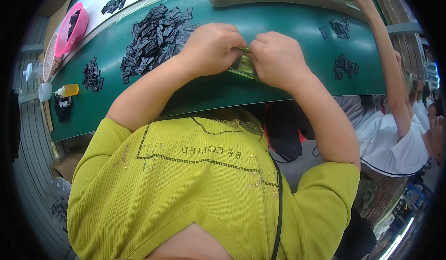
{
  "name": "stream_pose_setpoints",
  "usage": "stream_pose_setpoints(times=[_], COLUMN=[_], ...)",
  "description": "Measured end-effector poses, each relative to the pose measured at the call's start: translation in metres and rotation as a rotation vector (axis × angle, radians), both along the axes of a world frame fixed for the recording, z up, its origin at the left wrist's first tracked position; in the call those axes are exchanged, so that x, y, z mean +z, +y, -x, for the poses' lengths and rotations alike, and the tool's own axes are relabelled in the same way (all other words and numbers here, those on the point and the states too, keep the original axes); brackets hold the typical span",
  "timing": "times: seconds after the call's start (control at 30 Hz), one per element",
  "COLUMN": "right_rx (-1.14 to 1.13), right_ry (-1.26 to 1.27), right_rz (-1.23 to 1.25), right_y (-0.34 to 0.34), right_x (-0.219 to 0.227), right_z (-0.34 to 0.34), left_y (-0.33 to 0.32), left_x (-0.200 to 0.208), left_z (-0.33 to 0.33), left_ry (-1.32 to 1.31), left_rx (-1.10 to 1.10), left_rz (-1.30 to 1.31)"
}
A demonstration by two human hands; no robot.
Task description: The person assembles toy cars by taking toy car bodies from a tray, fitting plastic components into each body by hand, and returning the assembled cars to the tray.
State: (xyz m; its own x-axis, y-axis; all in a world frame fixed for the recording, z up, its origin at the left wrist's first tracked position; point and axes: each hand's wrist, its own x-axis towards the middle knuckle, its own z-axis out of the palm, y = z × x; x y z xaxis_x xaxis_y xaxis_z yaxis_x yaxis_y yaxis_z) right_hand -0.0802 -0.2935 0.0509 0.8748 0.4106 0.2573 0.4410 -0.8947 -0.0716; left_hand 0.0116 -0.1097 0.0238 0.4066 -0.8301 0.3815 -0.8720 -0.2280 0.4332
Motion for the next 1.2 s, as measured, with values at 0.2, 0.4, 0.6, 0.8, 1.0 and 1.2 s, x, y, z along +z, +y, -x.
stream_pose_setpoints(times=[0.2,0.4,0.6,0.8,1.0,1.2], right_rx=[-0.17,-0.236,-0.216,-0.256,-0.371,-0.273], right_ry=[0.166,0.319,0.583,0.985,0.665,0.92], right_rz=[-0.082,-0.137,-0.378,-0.878,-1.134,-1.334], right_y=[-0.01,-0.015,-0.02,-0.045,-0.044,-0.014], right_x=[0.006,0.006,0.009,0.006,0.024,0.023], right_z=[0.004,0.002,-0.005,-0.002,0.002,0.015], left_y=[0.008,0.007,0.009,0.013,0.011,0.009], left_x=[0.015,0.006,0.018,0.024,0.013,0.011], left_z=[0.009,0.009,-0.005,-0.014,-0.017,-0.012], left_ry=[0.214,0.227,0.359,0.739,1.078,1.26], left_rx=[-0.032,-0.228,-0.328,-0.297,-0.23,-0.32], left_rz=[0.124,0.09,0.078,0.026,0.121,0.27])
